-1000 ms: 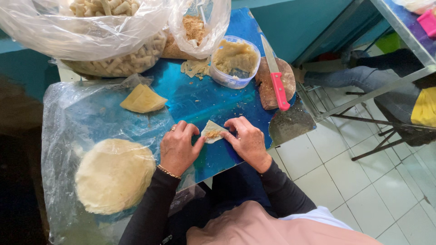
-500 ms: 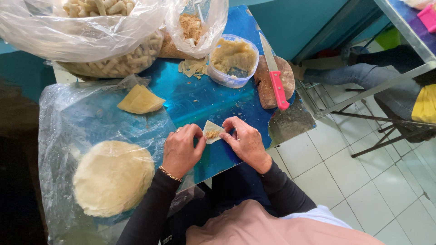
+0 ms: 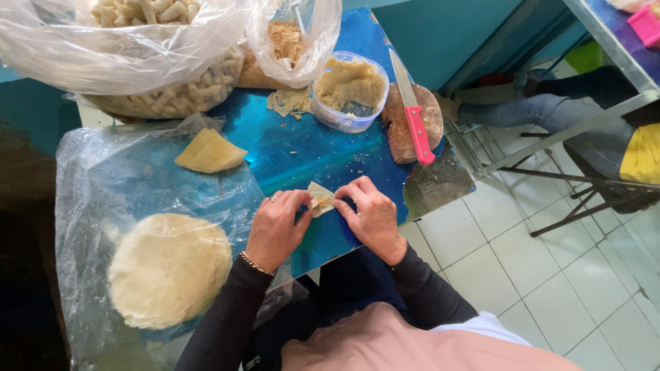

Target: The person sits at a small blue table and folds stuffed pastry triangles. They take a triangular dough wrapper, place filling from a plastic container onto it with their fingers, fold the wrapper over and pinch the edges closed, then place the finished pastry into a large plastic bag holding a pile of completed pastries.

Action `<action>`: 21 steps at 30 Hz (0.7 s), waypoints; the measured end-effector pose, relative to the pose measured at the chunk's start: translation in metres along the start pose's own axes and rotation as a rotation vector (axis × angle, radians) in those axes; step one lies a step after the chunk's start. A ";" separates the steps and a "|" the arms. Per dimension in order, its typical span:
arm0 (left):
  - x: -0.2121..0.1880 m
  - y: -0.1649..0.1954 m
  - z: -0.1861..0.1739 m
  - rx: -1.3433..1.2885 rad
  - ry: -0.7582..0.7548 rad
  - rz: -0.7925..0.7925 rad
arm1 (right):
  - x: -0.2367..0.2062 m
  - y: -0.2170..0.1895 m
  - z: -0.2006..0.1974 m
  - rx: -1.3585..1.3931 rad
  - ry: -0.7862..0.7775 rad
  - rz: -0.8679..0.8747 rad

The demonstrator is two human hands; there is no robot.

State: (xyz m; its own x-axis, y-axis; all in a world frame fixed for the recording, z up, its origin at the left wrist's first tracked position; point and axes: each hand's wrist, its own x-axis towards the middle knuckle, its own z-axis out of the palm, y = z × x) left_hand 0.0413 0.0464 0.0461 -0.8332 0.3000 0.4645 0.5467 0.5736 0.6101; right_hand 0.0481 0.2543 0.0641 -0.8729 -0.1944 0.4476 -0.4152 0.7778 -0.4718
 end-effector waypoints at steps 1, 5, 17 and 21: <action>0.000 0.000 0.000 0.025 -0.007 0.020 | 0.000 0.000 0.001 0.036 -0.035 0.057; -0.001 0.000 -0.002 0.089 -0.023 0.084 | 0.004 -0.001 0.002 0.153 -0.106 0.157; 0.000 -0.002 -0.004 0.055 -0.060 0.158 | 0.003 -0.012 -0.002 0.353 -0.125 0.231; -0.001 -0.005 0.000 0.076 -0.044 0.175 | 0.002 -0.015 -0.005 0.134 -0.121 0.047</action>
State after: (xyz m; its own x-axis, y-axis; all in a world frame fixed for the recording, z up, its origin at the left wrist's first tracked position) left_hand 0.0394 0.0433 0.0434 -0.7297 0.4325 0.5296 0.6770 0.5654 0.4711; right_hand 0.0542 0.2449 0.0754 -0.9131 -0.2366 0.3319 -0.3968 0.7027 -0.5905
